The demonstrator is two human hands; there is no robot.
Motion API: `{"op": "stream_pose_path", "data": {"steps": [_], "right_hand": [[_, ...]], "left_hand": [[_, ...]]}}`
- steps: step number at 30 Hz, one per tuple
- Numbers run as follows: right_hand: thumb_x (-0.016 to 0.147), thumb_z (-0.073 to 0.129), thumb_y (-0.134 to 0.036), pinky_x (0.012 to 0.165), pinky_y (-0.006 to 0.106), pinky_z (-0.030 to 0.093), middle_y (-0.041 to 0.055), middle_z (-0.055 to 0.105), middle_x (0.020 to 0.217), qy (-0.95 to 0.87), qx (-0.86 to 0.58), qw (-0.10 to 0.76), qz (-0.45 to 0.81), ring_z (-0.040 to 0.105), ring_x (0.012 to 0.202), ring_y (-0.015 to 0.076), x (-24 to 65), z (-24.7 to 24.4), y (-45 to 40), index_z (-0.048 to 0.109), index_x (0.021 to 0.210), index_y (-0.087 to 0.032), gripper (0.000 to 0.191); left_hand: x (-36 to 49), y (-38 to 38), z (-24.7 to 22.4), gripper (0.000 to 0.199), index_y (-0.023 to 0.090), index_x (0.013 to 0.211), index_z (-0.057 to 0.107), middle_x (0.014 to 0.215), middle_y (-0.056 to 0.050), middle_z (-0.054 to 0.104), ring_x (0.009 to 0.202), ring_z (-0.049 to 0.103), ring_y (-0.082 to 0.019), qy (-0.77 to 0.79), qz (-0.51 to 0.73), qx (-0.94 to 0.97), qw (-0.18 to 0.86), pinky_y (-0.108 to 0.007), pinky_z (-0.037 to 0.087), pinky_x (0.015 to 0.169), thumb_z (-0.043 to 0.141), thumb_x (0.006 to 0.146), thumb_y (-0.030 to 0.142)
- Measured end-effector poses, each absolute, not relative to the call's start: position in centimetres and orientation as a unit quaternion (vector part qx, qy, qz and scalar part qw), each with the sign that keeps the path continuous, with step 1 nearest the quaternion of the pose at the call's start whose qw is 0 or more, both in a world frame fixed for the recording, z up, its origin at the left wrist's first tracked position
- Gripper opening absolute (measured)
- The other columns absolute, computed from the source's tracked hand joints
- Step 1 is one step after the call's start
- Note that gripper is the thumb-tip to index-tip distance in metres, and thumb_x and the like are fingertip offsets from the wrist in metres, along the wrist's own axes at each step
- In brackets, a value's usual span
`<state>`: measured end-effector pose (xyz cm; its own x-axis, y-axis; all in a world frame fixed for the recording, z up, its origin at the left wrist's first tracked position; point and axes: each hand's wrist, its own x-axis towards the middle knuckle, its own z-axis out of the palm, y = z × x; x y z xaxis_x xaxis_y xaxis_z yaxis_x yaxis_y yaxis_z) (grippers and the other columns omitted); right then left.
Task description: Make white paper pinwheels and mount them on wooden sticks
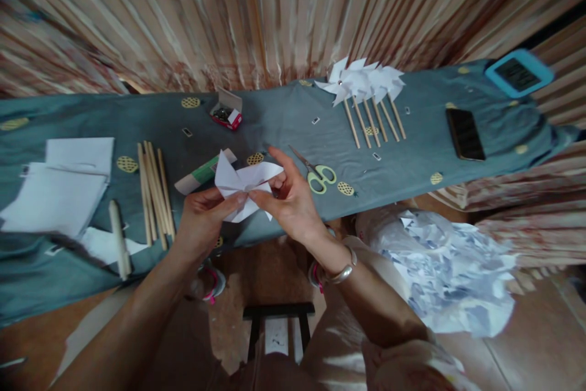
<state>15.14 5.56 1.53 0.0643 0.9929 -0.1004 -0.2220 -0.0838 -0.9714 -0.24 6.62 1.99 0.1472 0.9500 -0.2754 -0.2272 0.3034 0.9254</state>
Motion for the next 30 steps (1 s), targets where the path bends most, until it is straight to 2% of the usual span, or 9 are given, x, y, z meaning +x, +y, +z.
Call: {"op": "stream_pose_path", "data": {"steps": [15,23,30], "right_hand": [[0.069,0.084,-0.040,0.076,0.032,0.054,-0.0026,0.065,0.085,-0.416,-0.478,0.553,0.541,0.062,0.079,0.0150,14.90,1.28,5.57,0.052,0.130,-0.030,0.069],[0.068,0.084,-0.038,0.075,0.031,0.056,-0.0026,0.068,0.088,-0.399,-0.471,0.555,0.557,0.064,0.078,0.0139,14.73,1.51,5.68,0.052,0.128,-0.028,0.068],[0.066,0.085,-0.036,0.073,0.031,0.058,-0.0020,0.070,0.089,-0.385,-0.477,0.555,0.561,0.065,0.076,0.0145,14.57,1.72,5.76,0.054,0.123,-0.029,0.066]], "left_hand": [[-0.23,6.71,1.77,0.023,0.020,0.081,0.082,0.080,-0.002,0.078,0.068,0.063,-0.015,0.500,0.448,0.427,0.606,-0.026,0.050,0.068,0.084,0.065,0.036],[-0.23,6.75,1.53,0.028,0.020,0.084,0.082,0.078,-0.002,0.077,0.065,0.062,-0.015,0.501,0.455,0.431,0.597,-0.026,0.050,0.065,0.084,0.064,0.040],[-0.28,6.82,1.58,0.027,0.017,0.078,0.080,0.074,-0.003,0.075,0.066,0.062,-0.016,0.507,0.462,0.428,0.588,-0.026,0.050,0.062,0.084,0.063,0.039]]}}
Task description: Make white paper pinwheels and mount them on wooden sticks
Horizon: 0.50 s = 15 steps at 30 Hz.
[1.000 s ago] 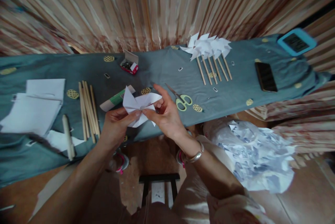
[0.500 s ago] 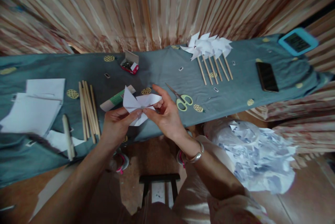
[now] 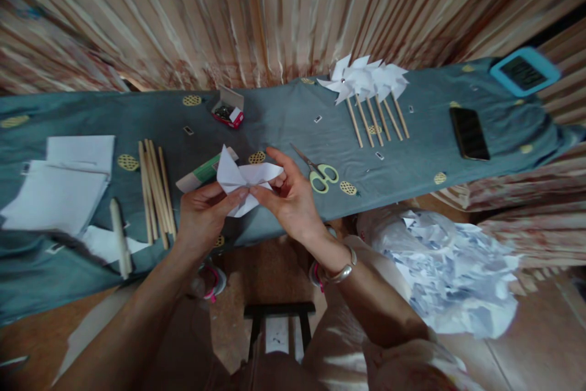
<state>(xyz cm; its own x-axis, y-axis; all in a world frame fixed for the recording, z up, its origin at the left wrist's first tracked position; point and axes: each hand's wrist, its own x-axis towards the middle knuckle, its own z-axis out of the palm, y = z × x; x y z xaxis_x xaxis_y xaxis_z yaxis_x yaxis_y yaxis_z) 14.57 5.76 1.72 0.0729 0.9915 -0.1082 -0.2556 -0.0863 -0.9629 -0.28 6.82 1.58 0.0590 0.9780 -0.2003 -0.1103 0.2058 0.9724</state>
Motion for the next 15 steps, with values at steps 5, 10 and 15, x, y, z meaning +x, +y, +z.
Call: {"op": "stream_pose_path", "data": {"steps": [5,10,15], "right_hand": [[0.067,0.085,-0.037,0.071,0.030,0.058,-0.0035,0.068,0.083,-0.391,-0.481,0.549,0.561,0.064,0.071,0.0134,14.69,1.73,5.73,0.054,0.124,-0.028,0.065],[0.070,0.083,-0.038,0.068,0.028,0.056,-0.0037,0.066,0.083,-0.404,-0.477,0.545,0.558,0.062,0.072,0.0127,14.69,1.78,5.72,0.054,0.124,-0.028,0.063],[0.068,0.084,-0.038,0.064,0.029,0.054,-0.0053,0.061,0.076,-0.398,-0.492,0.543,0.552,0.057,0.065,0.0119,14.60,1.97,5.73,0.055,0.122,-0.028,0.063]], "left_hand": [[-0.29,6.80,1.69,0.027,0.017,0.080,0.081,0.073,-0.002,0.074,0.064,0.061,-0.015,0.509,0.462,0.429,0.586,-0.025,0.049,0.060,0.084,0.063,0.039],[-0.23,6.65,1.68,0.025,0.019,0.080,0.081,0.075,-0.002,0.075,0.066,0.061,-0.015,0.505,0.467,0.429,0.586,-0.025,0.049,0.062,0.084,0.065,0.038],[-0.34,6.70,1.52,0.022,0.019,0.079,0.081,0.069,0.000,0.072,0.062,0.059,-0.013,0.505,0.467,0.439,0.578,-0.024,0.047,0.061,0.083,0.067,0.036]]}}
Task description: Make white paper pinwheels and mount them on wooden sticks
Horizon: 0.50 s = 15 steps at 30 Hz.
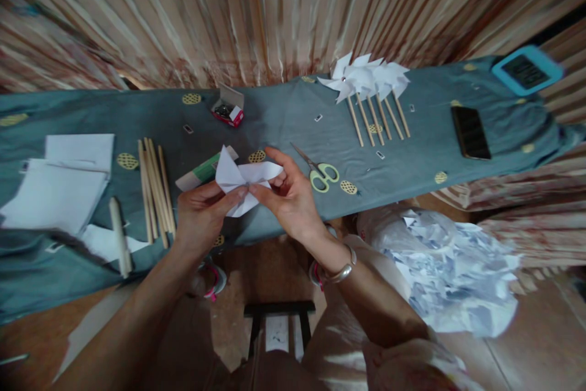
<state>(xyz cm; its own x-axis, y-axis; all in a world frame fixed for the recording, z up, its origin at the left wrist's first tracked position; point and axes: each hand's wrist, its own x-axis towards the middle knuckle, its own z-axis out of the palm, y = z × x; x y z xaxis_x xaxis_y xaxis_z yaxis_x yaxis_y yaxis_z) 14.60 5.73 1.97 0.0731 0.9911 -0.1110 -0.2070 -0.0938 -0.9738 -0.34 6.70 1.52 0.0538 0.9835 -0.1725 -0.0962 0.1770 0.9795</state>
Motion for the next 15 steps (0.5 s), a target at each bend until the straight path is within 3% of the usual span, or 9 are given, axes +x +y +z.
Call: {"op": "stream_pose_path", "data": {"steps": [6,15], "right_hand": [[0.068,0.084,-0.038,0.068,0.030,0.055,-0.0042,0.065,0.081,-0.395,-0.479,0.547,0.562,0.061,0.070,0.0128,14.62,1.81,5.74,0.055,0.121,-0.029,0.061],[0.068,0.084,-0.039,0.069,0.032,0.057,-0.0034,0.065,0.081,-0.402,-0.486,0.537,0.560,0.061,0.070,0.0143,14.63,2.05,5.77,0.057,0.118,-0.029,0.058]], "left_hand": [[-0.33,6.68,1.80,0.025,0.020,0.081,0.081,0.073,-0.001,0.074,0.064,0.060,-0.014,0.506,0.469,0.444,0.572,-0.025,0.048,0.061,0.084,0.065,0.039],[-0.43,6.66,1.69,0.022,0.019,0.070,0.079,0.063,0.001,0.067,0.061,0.055,-0.014,0.517,0.464,0.453,0.559,-0.025,0.046,0.060,0.084,0.065,0.040]]}}
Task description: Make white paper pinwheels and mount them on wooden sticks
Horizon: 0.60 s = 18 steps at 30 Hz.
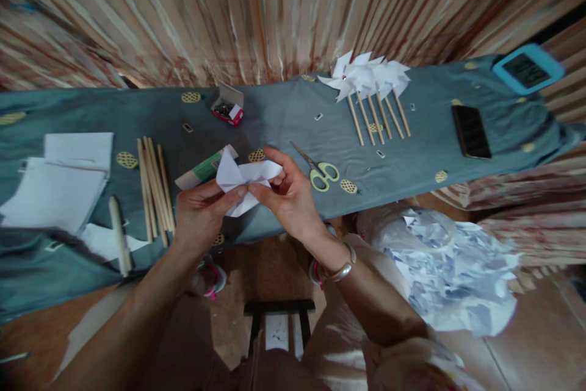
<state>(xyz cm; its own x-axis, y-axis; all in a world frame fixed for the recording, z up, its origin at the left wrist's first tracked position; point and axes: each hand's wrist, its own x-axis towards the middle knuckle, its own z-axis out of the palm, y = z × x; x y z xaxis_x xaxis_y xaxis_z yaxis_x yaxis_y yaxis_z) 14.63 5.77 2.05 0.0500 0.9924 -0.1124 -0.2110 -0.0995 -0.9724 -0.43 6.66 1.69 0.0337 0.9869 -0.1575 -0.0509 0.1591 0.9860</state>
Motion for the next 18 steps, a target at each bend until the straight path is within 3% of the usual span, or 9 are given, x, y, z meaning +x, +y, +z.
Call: {"op": "stream_pose_path", "data": {"steps": [18], "right_hand": [[0.067,0.084,-0.038,0.065,0.029,0.056,-0.0019,0.069,0.089,-0.400,-0.486,0.536,0.563,0.063,0.071,0.0141,14.60,2.28,5.81,0.059,0.113,-0.029,0.054]], "left_hand": [[-0.58,6.62,1.58,0.018,0.021,0.074,0.080,0.066,0.001,0.070,0.062,0.057,-0.015,0.525,0.454,0.470,0.545,-0.025,0.046,0.060,0.081,0.068,0.038]]}}
